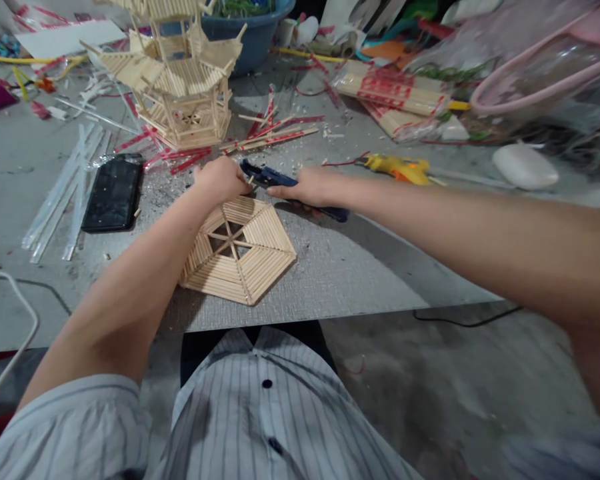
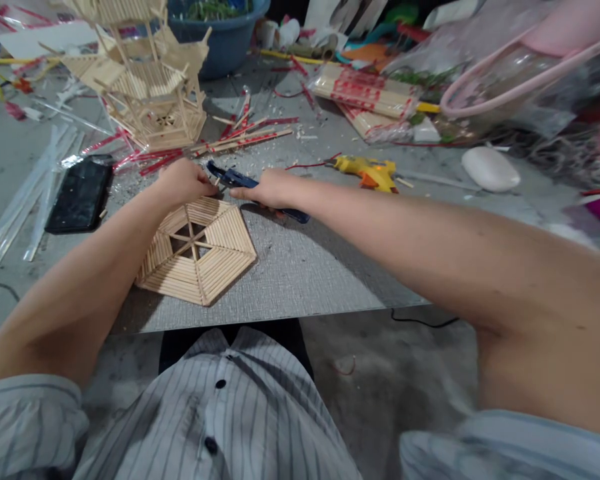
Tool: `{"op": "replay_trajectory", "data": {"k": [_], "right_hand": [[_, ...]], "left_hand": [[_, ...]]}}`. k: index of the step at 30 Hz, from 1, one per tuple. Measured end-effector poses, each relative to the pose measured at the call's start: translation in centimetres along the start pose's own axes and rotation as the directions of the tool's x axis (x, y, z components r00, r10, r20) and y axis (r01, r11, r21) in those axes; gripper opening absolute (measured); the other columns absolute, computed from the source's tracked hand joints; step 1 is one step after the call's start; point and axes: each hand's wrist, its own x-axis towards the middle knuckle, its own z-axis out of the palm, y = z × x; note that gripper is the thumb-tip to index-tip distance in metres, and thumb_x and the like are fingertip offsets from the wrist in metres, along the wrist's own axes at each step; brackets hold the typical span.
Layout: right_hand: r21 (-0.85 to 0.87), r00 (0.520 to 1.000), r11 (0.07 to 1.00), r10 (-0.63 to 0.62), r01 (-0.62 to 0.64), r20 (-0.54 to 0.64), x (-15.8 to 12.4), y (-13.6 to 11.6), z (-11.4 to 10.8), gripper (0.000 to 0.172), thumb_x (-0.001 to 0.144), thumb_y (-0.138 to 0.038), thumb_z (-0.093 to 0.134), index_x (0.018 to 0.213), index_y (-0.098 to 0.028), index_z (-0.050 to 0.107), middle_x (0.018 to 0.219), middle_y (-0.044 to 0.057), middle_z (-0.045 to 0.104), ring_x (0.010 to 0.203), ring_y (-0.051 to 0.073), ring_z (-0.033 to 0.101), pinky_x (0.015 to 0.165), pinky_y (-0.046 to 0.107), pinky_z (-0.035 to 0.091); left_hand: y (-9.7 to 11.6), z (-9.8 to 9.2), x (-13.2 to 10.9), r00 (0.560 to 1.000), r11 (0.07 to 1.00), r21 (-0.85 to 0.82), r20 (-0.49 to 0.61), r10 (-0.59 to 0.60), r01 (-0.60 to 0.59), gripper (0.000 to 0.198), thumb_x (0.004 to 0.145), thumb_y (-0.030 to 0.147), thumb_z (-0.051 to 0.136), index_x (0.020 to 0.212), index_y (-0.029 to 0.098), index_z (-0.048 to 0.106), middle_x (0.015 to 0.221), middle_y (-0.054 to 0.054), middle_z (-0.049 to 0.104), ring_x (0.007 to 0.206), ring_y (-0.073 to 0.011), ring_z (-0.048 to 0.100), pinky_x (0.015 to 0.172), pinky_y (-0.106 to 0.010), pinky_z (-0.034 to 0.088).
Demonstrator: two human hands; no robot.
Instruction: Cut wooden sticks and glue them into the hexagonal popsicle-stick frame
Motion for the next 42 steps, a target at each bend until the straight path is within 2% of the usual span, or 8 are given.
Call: {"op": "replay_trajectory", "data": {"k": [9, 14, 16, 21, 27, 36, 39, 42], "right_hand": [[0.333, 0.985, 0.94, 0.015, -0.073, 0.175, -1.4, 0.9, -1.5, 0.047, 0.088, -0.064, 0.05, 0.068, -0.021, 0.052, 0.065, 0.005, 0.062, 0.055, 0.016, 0.059, 0.052, 0.03, 0.046], [-0.039, 0.984, 0.999, -0.037, 0.031, -0.176, -1.8, 1.2, -1.9, 0.061, 0.078, -0.078, 0.05, 0.077, -0.018, 0.06, 0.08, 0.015, 0.065, 0.085, 0.031, 0.065, 0.067, 0.036, 0.048], [-0.156, 0.944, 0.986, -0.112, 0.065, -0.311, -1.5, 1.6, -1.0, 0.065, 0.076, -0.079, 0.051, 0.09, -0.016, 0.063, 0.091, 0.018, 0.065, 0.095, 0.035, 0.063, 0.074, 0.041, 0.048], [-0.193, 0.824, 0.975, -0.196, 0.107, -0.532, -0.9, 2.9, 2.3, 0.073, 0.079, -0.075, 0.05, 0.117, -0.014, 0.059, 0.112, 0.023, 0.062, 0.105, 0.039, 0.058, 0.084, 0.051, 0.046], [-0.304, 0.832, 0.946, -0.259, 0.115, -0.491, -0.5, 3.8, 3.8, 0.082, 0.08, -0.073, 0.052, 0.127, -0.006, 0.051, 0.121, 0.028, 0.055, 0.115, 0.042, 0.052, 0.092, 0.055, 0.04], [-0.33, 0.809, 0.929, -0.322, 0.168, -0.492, 0.2, 4.7, 4.7, 0.087, 0.078, -0.077, 0.05, 0.126, -0.005, 0.053, 0.119, 0.03, 0.056, 0.112, 0.044, 0.053, 0.091, 0.059, 0.038], [-0.33, 0.748, 0.911, -0.397, 0.248, -0.532, 0.2, 4.9, 4.6, 0.082, 0.08, -0.074, 0.051, 0.129, -0.008, 0.053, 0.125, 0.028, 0.055, 0.116, 0.045, 0.05, 0.095, 0.064, 0.034], [-0.325, 0.615, 0.82, -0.569, 0.471, -0.545, -0.7, 4.4, 3.9, 0.058, 0.088, -0.061, 0.05, 0.127, -0.018, 0.059, 0.127, 0.019, 0.057, 0.119, 0.038, 0.05, 0.101, 0.06, 0.032]], "left_hand": [[-1.0, -1.4, -0.6, 1.0, 0.988, -0.155, 0.005, 0.018, -0.017, 0.019, 0.064, 0.021, 0.07, 0.049, 0.016, 0.06, 0.046, 0.002, 0.039, 0.069, -0.0174, 0.054, 0.074, -0.03, 0.041], [-0.1, -3.3, -2.0, 0.999, 0.993, -0.119, 0.035, 0.014, -0.01, 0.015, 0.067, 0.021, 0.071, 0.055, 0.015, 0.065, 0.046, 0.002, 0.041, 0.061, -0.0145, 0.049, 0.068, -0.028, 0.039], [0.4, -4.0, -2.9, 0.996, 0.997, -0.081, 0.083, 0.009, -0.002, 0.014, 0.069, 0.02, 0.069, 0.057, 0.014, 0.066, 0.048, 0.001, 0.044, 0.06, -0.0132, 0.047, 0.068, -0.028, 0.038], [0.0, -4.6, -5.6, 0.97, 0.999, -0.008, 0.24, 0.036, -0.035, 0.021, 0.073, 0.033, 0.067, 0.075, 0.012, 0.07, 0.061, 0.0, 0.058, 0.063, -0.0115, 0.048, 0.065, -0.026, 0.035], [-0.6, -3.9, -8.0, 0.86, 0.98, 0.051, 0.488, 0.145, -0.195, 0.024, 0.072, 0.038, 0.065, 0.069, 0.015, 0.071, 0.062, -0.001, 0.064, 0.06, -0.0113, 0.051, 0.062, -0.025, 0.033], [0.1, -2.9, -9.0, 0.853, 0.981, 0.051, 0.504, 0.136, -0.186, 0.024, 0.077, 0.033, 0.061, 0.064, 0.015, 0.071, 0.054, 0.002, 0.058, 0.053, -0.0084, 0.044, 0.057, -0.024, 0.029], [-0.1, -2.8, -9.1, 0.855, 0.985, 0.031, 0.502, 0.129, -0.167, 0.024, 0.076, 0.033, 0.061, 0.063, 0.016, 0.071, 0.052, 0.003, 0.056, 0.052, -0.008, 0.043, 0.056, -0.024, 0.028], [-0.3, -2.9, -9.0, 0.86, 0.987, -0.001, 0.492, 0.139, -0.16, 0.024, 0.075, 0.032, 0.06, 0.062, 0.016, 0.071, 0.051, 0.003, 0.054, 0.051, -0.0073, 0.041, 0.056, -0.023, 0.028]]}}
